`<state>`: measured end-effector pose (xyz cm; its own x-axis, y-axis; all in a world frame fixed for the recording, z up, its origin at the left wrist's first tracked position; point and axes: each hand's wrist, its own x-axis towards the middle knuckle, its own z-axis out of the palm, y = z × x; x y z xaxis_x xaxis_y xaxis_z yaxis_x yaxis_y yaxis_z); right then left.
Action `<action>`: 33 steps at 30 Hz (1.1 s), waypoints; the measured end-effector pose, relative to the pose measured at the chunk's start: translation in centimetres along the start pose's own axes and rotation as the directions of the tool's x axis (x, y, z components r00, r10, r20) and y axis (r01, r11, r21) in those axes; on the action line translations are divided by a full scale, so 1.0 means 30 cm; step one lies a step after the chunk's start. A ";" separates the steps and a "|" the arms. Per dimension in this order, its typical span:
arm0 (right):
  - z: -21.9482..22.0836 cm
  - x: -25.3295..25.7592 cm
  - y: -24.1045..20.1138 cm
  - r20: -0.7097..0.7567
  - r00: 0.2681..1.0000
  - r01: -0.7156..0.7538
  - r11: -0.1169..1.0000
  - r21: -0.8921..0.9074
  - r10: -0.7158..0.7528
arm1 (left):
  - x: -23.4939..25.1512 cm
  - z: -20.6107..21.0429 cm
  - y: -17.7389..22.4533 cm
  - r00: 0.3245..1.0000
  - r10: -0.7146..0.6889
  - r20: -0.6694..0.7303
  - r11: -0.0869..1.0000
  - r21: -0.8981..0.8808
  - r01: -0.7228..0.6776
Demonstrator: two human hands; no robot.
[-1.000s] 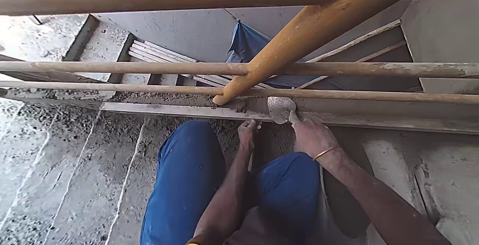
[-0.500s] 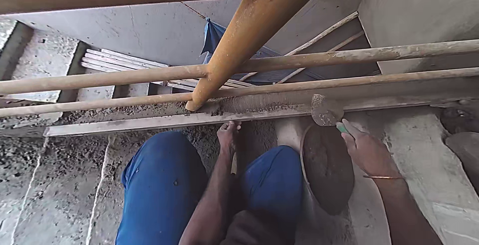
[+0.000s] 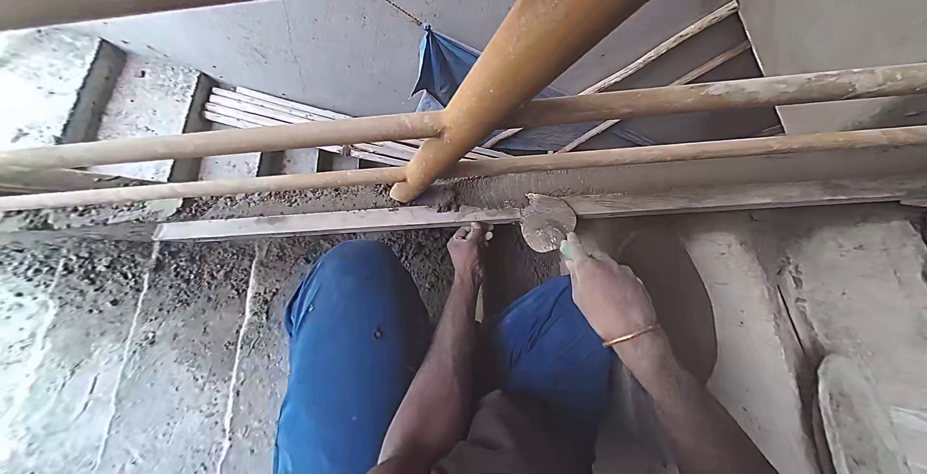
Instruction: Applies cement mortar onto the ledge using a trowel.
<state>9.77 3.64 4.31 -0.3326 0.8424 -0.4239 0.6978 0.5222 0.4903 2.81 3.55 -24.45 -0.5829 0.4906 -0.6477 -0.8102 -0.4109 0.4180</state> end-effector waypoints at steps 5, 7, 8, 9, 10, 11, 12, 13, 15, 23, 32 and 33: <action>0.027 0.062 -0.254 0.038 0.985 0.169 0.985 0.021 -0.169 | 0.024 -0.027 -0.032 0.998 0.055 -0.004 0.995 0.079 -0.055; 0.016 0.076 -0.243 0.026 0.988 0.149 0.989 0.017 -0.150 | 0.030 -0.027 -0.026 0.999 0.045 0.020 0.995 0.094 -0.047; 0.020 0.072 -0.217 0.013 0.991 0.135 0.991 0.004 -0.135 | 0.023 -0.028 -0.022 0.999 0.029 0.032 0.995 0.097 -0.032; 0.027 0.068 -0.191 -0.005 0.992 0.130 0.992 -0.008 -0.130 | 0.020 -0.027 -0.018 0.999 0.017 0.036 0.995 0.097 -0.021; 0.030 0.060 -0.174 -0.010 0.992 0.128 0.992 -0.023 -0.128 | 0.021 -0.025 -0.017 0.999 0.021 0.034 0.995 0.094 -0.024; 0.033 0.051 -0.173 -0.010 0.991 0.135 0.990 -0.037 -0.135 | 0.022 -0.024 -0.018 0.999 0.035 0.026 0.994 0.098 -0.038; 0.035 0.045 -0.190 0.002 0.989 0.145 0.988 -0.044 -0.145 | 0.023 -0.021 -0.023 0.998 0.057 0.009 0.992 0.115 -0.058; 0.039 0.046 -0.224 0.013 0.987 0.163 0.986 -0.044 -0.162 | 0.020 -0.019 -0.026 0.997 0.081 -0.014 0.986 0.146 -0.078; 0.054 0.082 -0.325 0.017 0.974 0.226 0.974 -0.008 -0.226 | 0.005 -0.017 -0.012 0.991 0.120 -0.065 0.973 0.206 -0.105; 0.035 0.071 -0.277 -0.030 0.971 0.239 0.970 0.038 -0.238 | 0.004 -0.011 -0.011 0.997 0.072 -0.013 0.995 0.067 -0.071; 0.018 0.127 -0.478 0.068 0.955 0.284 0.955 0.089 -0.290 | -0.022 -0.005 0.040 0.993 0.072 -0.091 0.921 0.388 -0.031; 0.005 0.120 -0.462 0.069 0.955 0.284 0.955 0.085 -0.290 | -0.019 -0.005 0.038 0.993 0.073 -0.094 0.932 0.360 -0.035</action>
<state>-0.99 -0.58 -4.12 -0.4762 0.6439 -0.5989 0.6260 0.7265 0.2833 2.22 2.68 -23.70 -0.6325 0.3844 -0.6725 -0.7571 -0.1237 0.6414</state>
